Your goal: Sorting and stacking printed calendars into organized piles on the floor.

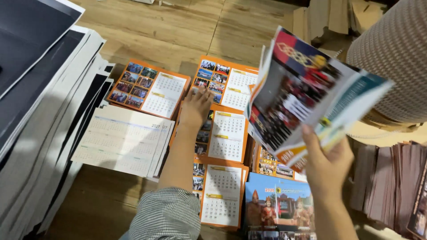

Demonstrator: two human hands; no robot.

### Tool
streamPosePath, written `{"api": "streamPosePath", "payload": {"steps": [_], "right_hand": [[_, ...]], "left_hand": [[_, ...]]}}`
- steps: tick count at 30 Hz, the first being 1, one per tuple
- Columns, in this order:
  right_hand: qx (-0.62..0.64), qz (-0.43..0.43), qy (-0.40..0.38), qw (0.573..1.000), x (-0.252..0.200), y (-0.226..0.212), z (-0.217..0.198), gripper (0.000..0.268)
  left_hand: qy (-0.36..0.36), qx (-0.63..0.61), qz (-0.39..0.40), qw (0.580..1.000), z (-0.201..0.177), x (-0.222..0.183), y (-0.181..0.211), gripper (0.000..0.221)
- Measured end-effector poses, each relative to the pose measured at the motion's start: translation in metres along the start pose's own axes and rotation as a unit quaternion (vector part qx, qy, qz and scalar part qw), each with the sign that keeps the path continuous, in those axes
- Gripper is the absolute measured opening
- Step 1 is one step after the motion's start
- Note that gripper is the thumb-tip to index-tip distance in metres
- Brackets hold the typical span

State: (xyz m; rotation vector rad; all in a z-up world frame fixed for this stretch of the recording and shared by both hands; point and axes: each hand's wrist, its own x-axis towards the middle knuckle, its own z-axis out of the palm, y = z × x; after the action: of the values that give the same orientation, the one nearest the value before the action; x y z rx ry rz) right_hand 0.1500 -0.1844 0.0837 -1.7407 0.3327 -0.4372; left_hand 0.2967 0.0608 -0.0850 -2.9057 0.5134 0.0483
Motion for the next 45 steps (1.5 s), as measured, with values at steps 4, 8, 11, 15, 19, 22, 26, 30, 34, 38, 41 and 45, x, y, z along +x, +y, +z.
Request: {"api": "streamPosePath", "payload": {"steps": [4, 8, 11, 15, 19, 22, 26, 30, 34, 38, 41, 45], "right_hand": [[-0.083, -0.034, 0.007, 0.996, -0.008, 0.012, -0.020, 0.025], [-0.106, 0.024, -0.010, 0.994, -0.017, 0.030, -0.025, 0.019], [-0.152, -0.019, 0.017, 0.988, -0.020, 0.056, -0.033, 0.017], [-0.244, -0.285, 0.086, 0.923, -0.014, 0.076, -0.038, 0.019], [-0.282, -0.307, 0.008, 0.909, -0.008, 0.077, 0.009, 0.029], [-0.413, -0.436, -0.071, 0.796, -0.021, 0.103, 0.051, 0.007], [-0.394, -0.380, -0.231, 0.804, -0.042, 0.173, 0.070, 0.030], [-0.371, -0.374, -0.168, 0.833, -0.037, 0.160, 0.071, 0.014], [-0.369, -0.330, -0.174, 0.851, -0.035, 0.177, 0.060, 0.018], [-0.318, -0.269, -0.143, 0.898, -0.040, 0.162, 0.052, 0.013], [-0.257, -0.254, -0.089, 0.928, -0.040, 0.145, 0.046, 0.018], [-0.133, -0.075, -0.045, 0.987, -0.034, 0.111, 0.021, 0.017]], "left_hand": [[0.308, 0.002, 0.092, 0.947, 0.036, 0.013, -0.011, 0.026], [0.209, 0.082, 0.149, 0.963, 0.008, 0.004, -0.019, 0.034], [0.327, 0.019, 0.150, 0.933, -0.026, -0.012, -0.014, 0.024], [0.357, -0.064, 0.193, 0.911, -0.044, -0.052, -0.001, 0.032], [0.408, -0.077, 0.208, 0.886, -0.046, -0.103, 0.038, 0.009], [0.379, -0.105, 0.247, 0.886, -0.056, -0.120, 0.045, 0.004], [0.467, -0.132, 0.187, 0.854, -0.060, -0.110, 0.033, 0.009], [0.437, -0.246, -0.082, 0.861, -0.034, -0.098, -0.023, 0.033], [0.275, -0.063, -0.229, 0.932, 0.034, -0.088, -0.046, 0.039], [0.295, 0.052, -0.165, 0.940, 0.062, -0.076, -0.045, 0.005], [0.303, 0.059, -0.135, 0.942, 0.044, -0.075, -0.049, 0.008], [0.292, 0.012, -0.129, 0.948, 0.015, -0.079, -0.055, 0.008]]}}
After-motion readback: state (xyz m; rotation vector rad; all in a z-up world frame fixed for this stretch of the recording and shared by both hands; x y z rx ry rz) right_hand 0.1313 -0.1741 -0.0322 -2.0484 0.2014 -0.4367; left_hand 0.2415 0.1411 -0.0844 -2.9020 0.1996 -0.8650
